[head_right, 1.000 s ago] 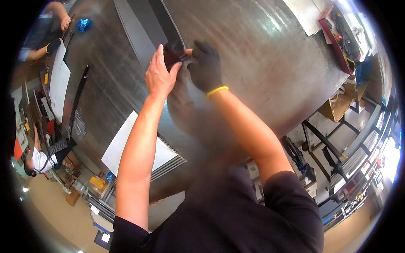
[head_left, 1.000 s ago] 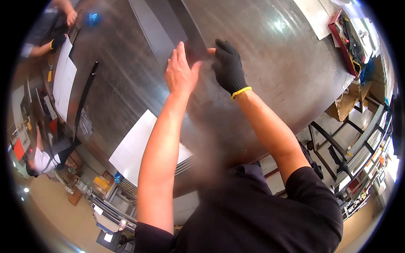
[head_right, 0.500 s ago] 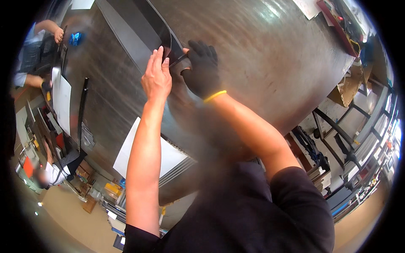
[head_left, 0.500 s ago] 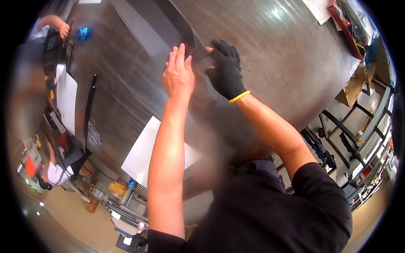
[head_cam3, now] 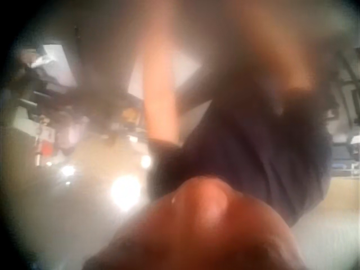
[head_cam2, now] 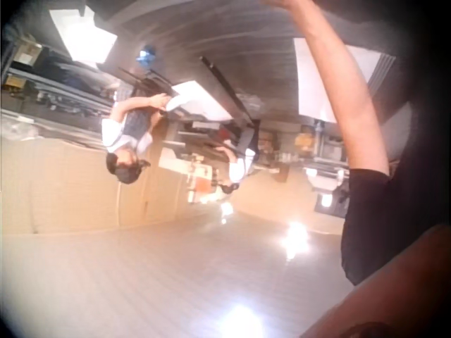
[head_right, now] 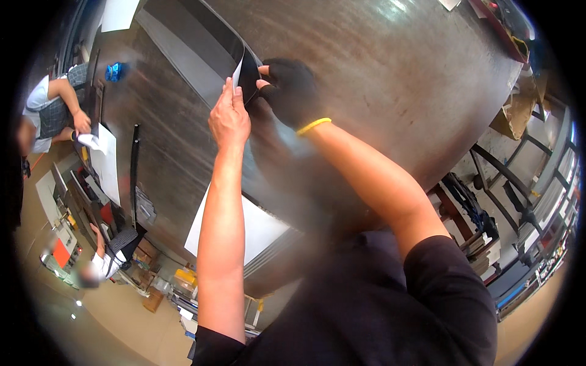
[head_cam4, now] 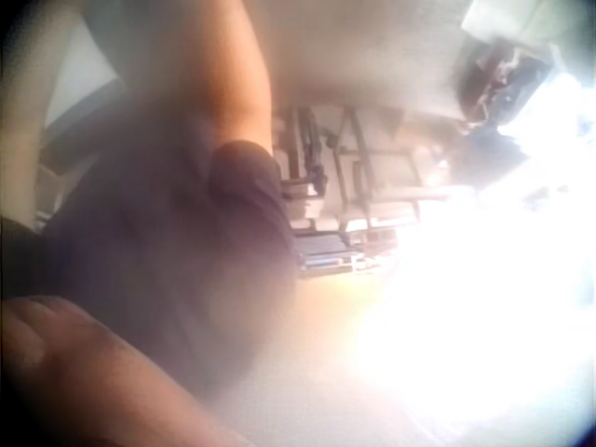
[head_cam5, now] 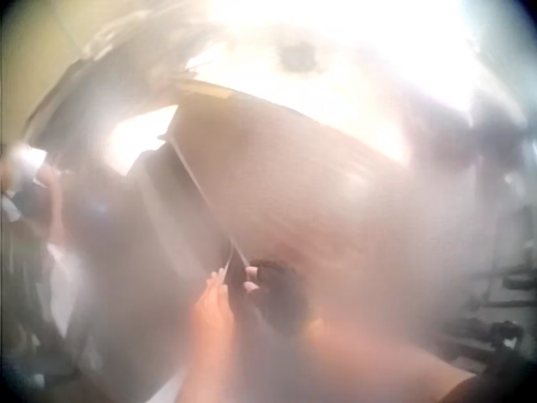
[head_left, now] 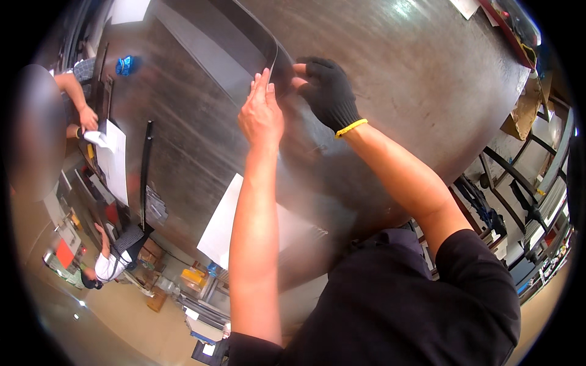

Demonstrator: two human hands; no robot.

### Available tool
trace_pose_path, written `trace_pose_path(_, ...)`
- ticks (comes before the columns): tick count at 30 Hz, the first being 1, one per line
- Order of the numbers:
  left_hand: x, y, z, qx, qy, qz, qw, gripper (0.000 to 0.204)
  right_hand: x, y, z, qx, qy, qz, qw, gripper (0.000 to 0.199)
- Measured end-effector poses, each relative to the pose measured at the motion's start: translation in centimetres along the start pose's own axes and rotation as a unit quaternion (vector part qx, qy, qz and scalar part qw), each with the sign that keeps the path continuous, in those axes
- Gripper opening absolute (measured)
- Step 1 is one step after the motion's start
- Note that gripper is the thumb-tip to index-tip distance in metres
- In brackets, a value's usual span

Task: The person repeatedly picks up thin white sheets from a table and places them on top of a stack of dark ribbed panels. The person handles the sheets one at a time, aligning them before adding them to the stack. The task continues throughout the clip with the stack growing in height.

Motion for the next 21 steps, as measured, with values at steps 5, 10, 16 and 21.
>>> trace_pose_path(5, 0.2, 0.0, -0.4, -0.014, -0.019, -0.014, 1.000, 0.039, 0.9, 0.9, -1.2, -0.024, -0.015, -0.071, 0.997, 0.025)
trace_pose_path(10, 0.3, -0.3, -0.2, 0.038, -0.007, -0.011, 0.999, 0.043, 1.5, 0.3, -1.7, -0.088, -0.071, -0.037, 0.993, 0.026)
trace_pose_path(16, 0.1, -0.6, 0.4, 0.048, 0.019, -0.019, 0.998, 0.043, 1.7, 0.1, -1.2, -0.113, -0.101, -0.046, 0.987, 0.037)
trace_pose_path(21, 0.3, -0.4, -0.4, 0.035, 0.004, -0.006, 0.999, 0.041, -0.3, -1.2, -0.3, -0.074, -0.173, 0.052, 0.981, 0.045)
Point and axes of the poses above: each hand's wrist, its own y-axis towards the middle knuckle, its own x-axis out of the palm, z = x × y, the point moved 7 cm from there along y, towards the middle knuckle, and after that the axes turned 15 degrees about -z, right-handed, at the moved point
